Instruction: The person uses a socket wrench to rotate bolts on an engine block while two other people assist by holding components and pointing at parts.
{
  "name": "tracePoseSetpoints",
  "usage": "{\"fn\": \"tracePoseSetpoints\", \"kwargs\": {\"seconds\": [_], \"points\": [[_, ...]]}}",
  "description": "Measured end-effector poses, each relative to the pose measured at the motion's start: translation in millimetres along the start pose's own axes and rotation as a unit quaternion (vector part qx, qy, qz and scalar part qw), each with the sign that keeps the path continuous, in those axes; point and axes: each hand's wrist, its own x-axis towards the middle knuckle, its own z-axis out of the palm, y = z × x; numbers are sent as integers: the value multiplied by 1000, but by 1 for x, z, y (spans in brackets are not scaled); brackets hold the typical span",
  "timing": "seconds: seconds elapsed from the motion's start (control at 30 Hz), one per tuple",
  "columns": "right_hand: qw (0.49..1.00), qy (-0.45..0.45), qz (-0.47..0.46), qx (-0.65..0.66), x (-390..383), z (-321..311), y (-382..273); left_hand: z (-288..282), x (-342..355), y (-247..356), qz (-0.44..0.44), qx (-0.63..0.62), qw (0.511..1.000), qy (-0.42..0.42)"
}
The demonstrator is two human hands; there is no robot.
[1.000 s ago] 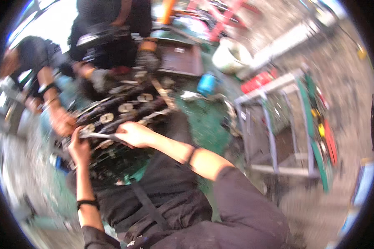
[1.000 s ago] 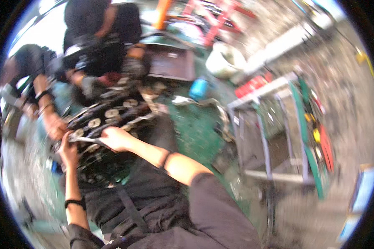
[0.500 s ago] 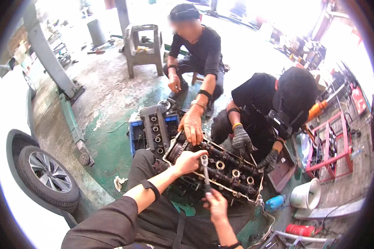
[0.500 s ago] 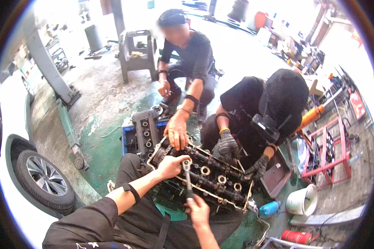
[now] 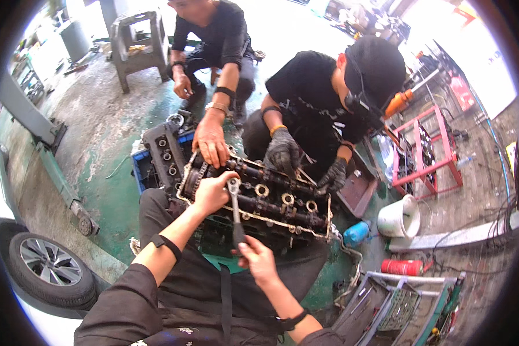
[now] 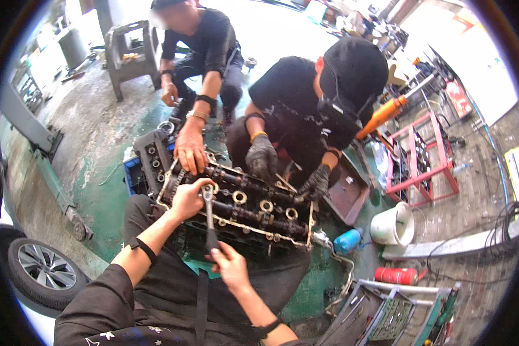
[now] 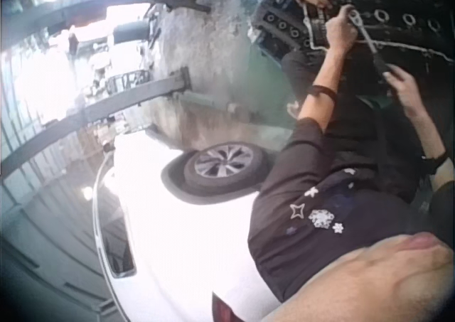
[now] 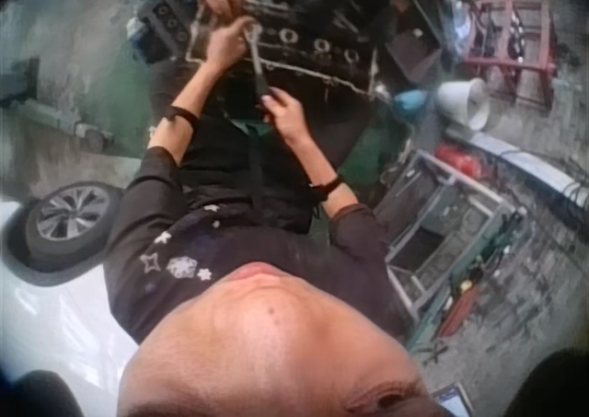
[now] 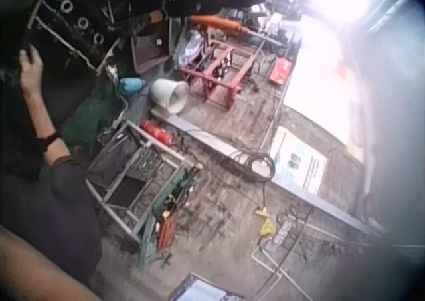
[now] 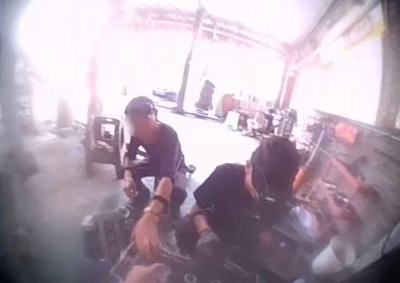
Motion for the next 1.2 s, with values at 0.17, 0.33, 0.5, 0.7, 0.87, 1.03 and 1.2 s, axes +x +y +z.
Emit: {"fn": "tracePoseSetpoints", "kwargs": {"seconds": [0.17,0.33,0.5,0.7,0.87,1.03,1.2], "points": [[999,-50,4,5,-1,46,15,-5,-2,-3,3,-48,999,-15],[998,-59,22,-19,6,1,2,-1,-6,-5,-14,-35,999,1],[997,15,-25,-73,33,-64,-31,1,-4,-1,-32,-32,999,5],[994,73,-44,-62,66,-87,-56,2,-5,-6,-56,-51,997,8],[995,18,-28,-95,46,-71,-33,-2,-2,0,-49,-104,993,-11],[995,-88,6,-46,12,-5,-4,-2,-3,4,6,-126,992,31],[988,-133,19,-73,13,46,8,-1,-2,-3,-20,-161,987,-3]]}}
